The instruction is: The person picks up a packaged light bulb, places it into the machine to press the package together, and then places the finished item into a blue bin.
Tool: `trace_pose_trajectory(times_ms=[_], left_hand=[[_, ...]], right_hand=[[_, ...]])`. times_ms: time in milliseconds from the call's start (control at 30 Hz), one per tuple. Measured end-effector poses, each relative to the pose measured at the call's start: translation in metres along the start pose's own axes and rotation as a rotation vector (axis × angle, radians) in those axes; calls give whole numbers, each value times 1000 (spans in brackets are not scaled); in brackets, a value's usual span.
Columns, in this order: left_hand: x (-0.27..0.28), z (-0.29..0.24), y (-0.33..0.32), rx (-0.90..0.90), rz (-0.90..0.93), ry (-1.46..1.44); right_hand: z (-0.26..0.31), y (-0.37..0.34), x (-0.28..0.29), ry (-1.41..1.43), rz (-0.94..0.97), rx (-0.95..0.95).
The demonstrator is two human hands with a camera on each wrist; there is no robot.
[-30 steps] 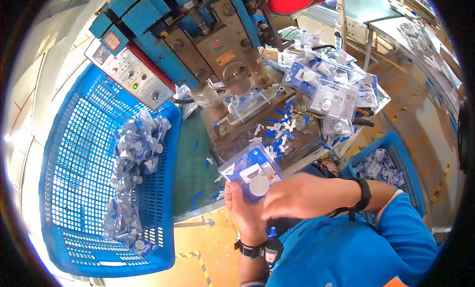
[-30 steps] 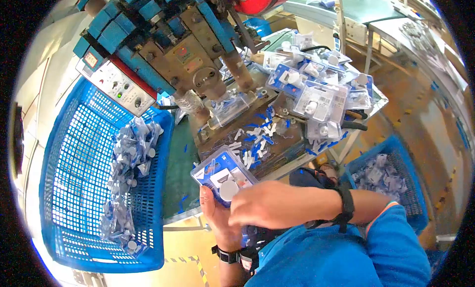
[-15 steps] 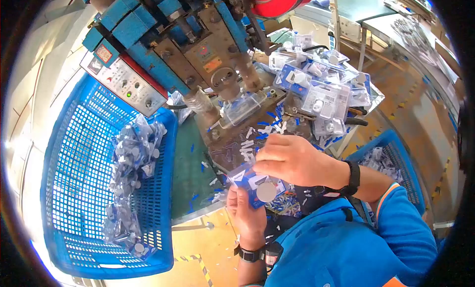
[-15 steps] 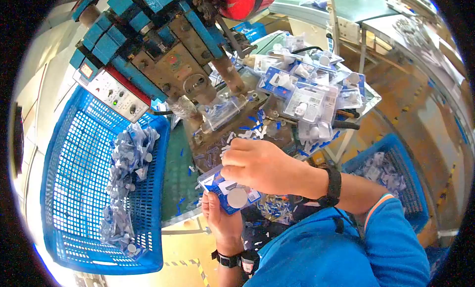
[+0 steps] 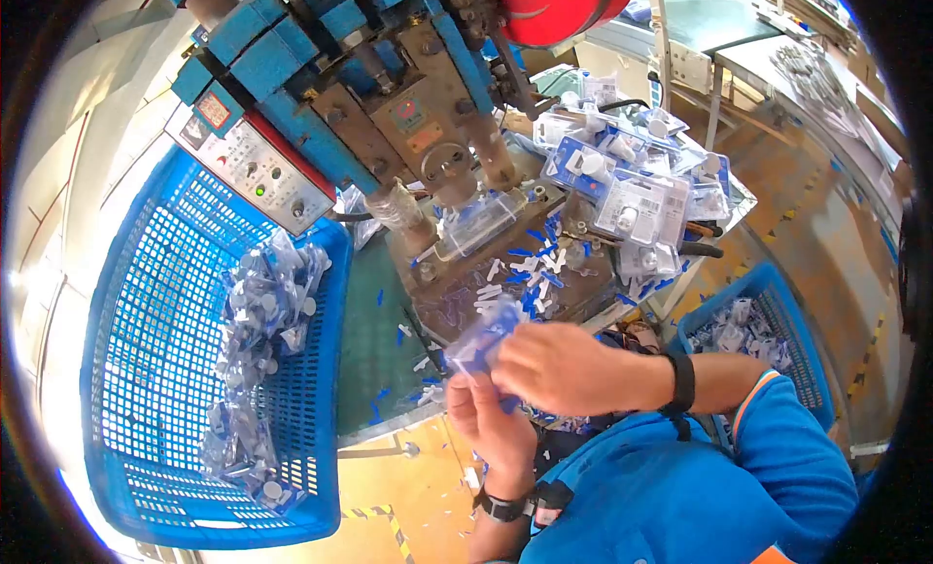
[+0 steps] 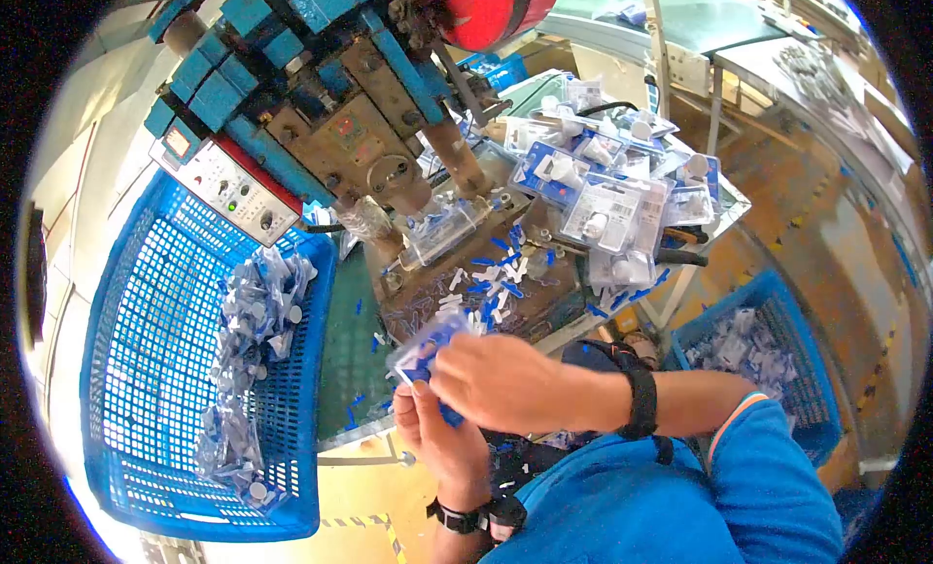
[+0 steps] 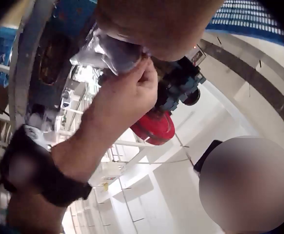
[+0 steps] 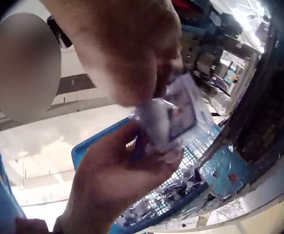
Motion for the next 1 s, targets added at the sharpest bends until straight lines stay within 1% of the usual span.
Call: trace_pose_trajectory(times_ms=[33, 133, 167, 233, 267, 300, 333, 367, 400, 433, 467, 500, 533, 567, 600, 633, 667, 700, 733, 800, 833, 867, 900, 967, 1000], left_hand=[[3, 0, 4, 17, -13, 18], [-2, -5, 18, 67, 8, -209], [4, -5, 19, 72, -105, -282], [28, -3, 21, 64, -86, -57], [40, -6, 18, 45, -83, 128], [37, -13, 15, -31, 9, 482], [28, -22, 10, -163, 97, 912], [12, -26, 1, -317, 188, 1214], [-1, -22, -5, -369, 273, 1281], [-11, -15, -12, -385, 382, 1138], [-21, 8, -14, -133, 484, 842], [-31, 31, -19, 148, 506, 492], [-40, 53, -25, 398, 456, 224], [-47, 66, -33, 459, 480, 173], [-45, 43, -20, 194, 517, 454], [-42, 11, -5, -77, 546, 730], [-39, -21, 3, -353, 566, 1004], [-8, -40, 21, -227, 427, 1039], [37, -59, 38, -166, 186, 998], [92, -126, 55, -543, -125, 1447], [119, -153, 55, -629, -243, 1580], [143, -172, 56, -659, -308, 1742], [163, -186, 54, -625, -419, 1947], [203, -221, 50, -674, -824, 2058], [216, -239, 48, -571, -1017, 1993]], right_hand=[[8, -1, -2, 47, -13, 48], [6, 1, 29, 208, -102, 102], [6, -7, 18, 250, 242, 97], [11, -36, 4, 430, 388, 34], [14, -49, -4, 521, 467, 10], [2, -54, -3, 470, 498, -77], [-8, -57, 1, 421, 531, -154], [-25, -58, 12, 447, 437, -379], [-41, -65, 16, 480, 353, -603], [-43, -71, 15, 565, 258, -616], [-46, -82, 13, 650, 163, -638], [-54, -109, 4, 689, 226, -794], [-65, -139, 2, 710, 289, -953], [-74, -152, 14, 593, 279, -889], [-82, -163, 32, 471, 265, -828], [-91, -182, 53, 317, 296, -915], [-101, -205, 72, 180, 317, -923], [-113, -235, 91, 43, 347, -906], [-125, -269, 107, -98, 387, -886], [-145, -332, 135, -381, 420, -770], [-152, -353, 143, -496, 408, -711], [-156, -364, 147, -563, 390, -687], [-160, -367, 144, -576, 361, -692], [-160, -333, 126, -399, 359, -846], [-158, -308, 112, -293, 421, -949]])
Point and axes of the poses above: each hand's wrist, its own y-axis towards the middle knuckle, its own x-axis out of the back of the hand, z = x × y, the point moved 8 cm from there along y, towards the middle knuckle, and after that the axes turned 10 degrees about -y, right-handed, at the moved point
